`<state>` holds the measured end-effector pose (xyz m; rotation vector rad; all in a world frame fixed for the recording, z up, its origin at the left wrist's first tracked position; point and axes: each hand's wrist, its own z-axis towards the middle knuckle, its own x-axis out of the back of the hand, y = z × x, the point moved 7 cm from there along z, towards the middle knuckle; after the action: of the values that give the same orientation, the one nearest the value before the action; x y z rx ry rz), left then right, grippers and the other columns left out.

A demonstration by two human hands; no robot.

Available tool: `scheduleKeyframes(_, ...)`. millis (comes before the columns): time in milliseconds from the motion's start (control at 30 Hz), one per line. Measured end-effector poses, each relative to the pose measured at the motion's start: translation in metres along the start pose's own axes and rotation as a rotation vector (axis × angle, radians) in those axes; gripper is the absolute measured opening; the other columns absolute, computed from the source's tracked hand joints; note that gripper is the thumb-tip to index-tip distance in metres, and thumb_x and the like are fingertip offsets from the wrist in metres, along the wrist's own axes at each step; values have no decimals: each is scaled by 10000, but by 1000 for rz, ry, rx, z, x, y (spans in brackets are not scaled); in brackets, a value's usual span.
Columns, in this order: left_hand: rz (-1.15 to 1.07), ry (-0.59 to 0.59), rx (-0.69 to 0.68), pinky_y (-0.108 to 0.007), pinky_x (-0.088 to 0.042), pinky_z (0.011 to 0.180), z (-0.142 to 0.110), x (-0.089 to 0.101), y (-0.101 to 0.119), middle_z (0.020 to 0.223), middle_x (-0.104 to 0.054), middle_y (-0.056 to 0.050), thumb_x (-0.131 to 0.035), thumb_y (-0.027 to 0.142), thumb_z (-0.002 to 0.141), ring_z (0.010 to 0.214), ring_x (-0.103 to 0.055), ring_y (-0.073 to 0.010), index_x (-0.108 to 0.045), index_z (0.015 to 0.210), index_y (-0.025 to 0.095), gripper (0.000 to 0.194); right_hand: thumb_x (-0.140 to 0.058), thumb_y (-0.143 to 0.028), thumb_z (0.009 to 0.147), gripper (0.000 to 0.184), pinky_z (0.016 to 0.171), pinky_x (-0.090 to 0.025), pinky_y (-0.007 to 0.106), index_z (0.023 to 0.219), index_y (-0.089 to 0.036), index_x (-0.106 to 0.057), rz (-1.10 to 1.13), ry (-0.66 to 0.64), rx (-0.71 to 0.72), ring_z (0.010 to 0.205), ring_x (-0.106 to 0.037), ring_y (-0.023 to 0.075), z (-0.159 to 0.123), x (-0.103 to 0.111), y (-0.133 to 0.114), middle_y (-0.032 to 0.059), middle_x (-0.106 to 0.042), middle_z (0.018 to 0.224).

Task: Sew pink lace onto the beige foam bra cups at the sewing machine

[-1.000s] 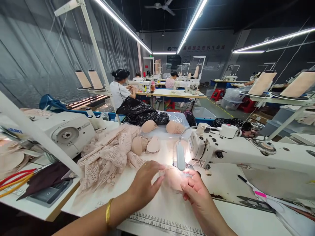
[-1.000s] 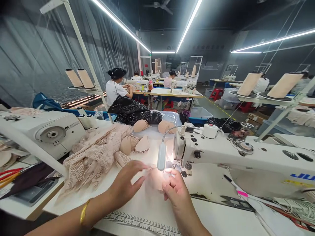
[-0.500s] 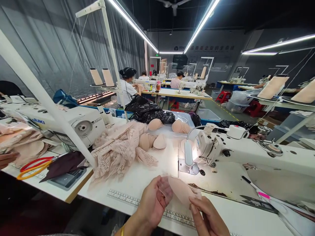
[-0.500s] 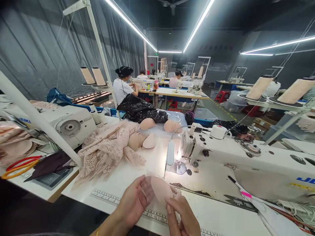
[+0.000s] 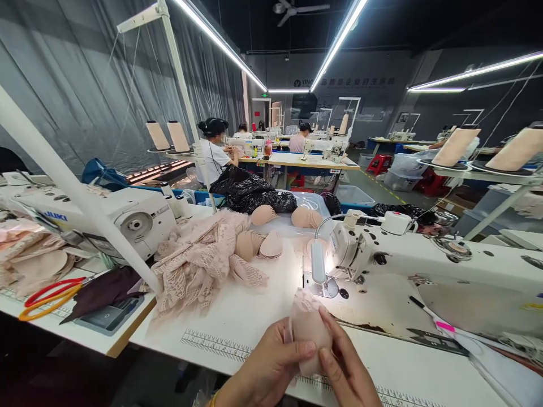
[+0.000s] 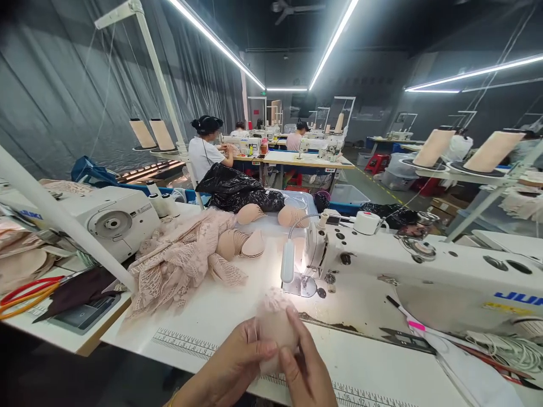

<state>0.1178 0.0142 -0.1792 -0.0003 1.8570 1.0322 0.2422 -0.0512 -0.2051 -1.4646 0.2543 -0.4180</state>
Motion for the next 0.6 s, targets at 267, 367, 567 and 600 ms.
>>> scheduleKeyframes(267, -102, -26, -55, -367, -516, 975, 1, 7, 1, 1182, -765, -127, -1008, 281, 712, 1147, -714, -315, -773, 1268, 212, 607, -654, -873, 881, 941, 831, -632, 456, 1635, -342, -467, 653, -149, -475, 898, -795, 302, 3, -11, 21, 101, -816, 1207)
scheduleKeyframes(367, -98, 46, -78, -393, -517, 986, 7, 11, 1, 1181, -768, -136, -992, 285, 703, 1151, -708, -337, -780, 1263, 193, 607, -829, -755, 825, 1031, 825, -632, 417, 1662, -334, -399, 543, -49, -344, 905, -799, 294, -1, -8, 27, 91, -836, 1136)
scheduleKeyframes(567, 47, 323, -227, -389, -502, 1030, 20, 20, 10, 1134, -795, -148, -1030, 489, 670, 1116, -691, -318, -834, 1072, 140, 567, -892, -657, 828, 1053, 927, -641, 371, 1668, -253, -400, 301, 181, -154, 1044, -805, 306, -6, 6, 28, 108, -832, 1183)
scheduleKeyframes(600, 46, 373, -255, -385, -501, 1038, 21, 21, 12, 1110, -799, -139, -1030, 521, 659, 1119, -687, -314, -839, 1023, 144, 557, -892, -652, 831, 1048, 916, -647, 363, 1666, -242, -408, 279, 198, -145, 1032, -807, 303, -7, 8, 29, 108, -832, 1181)
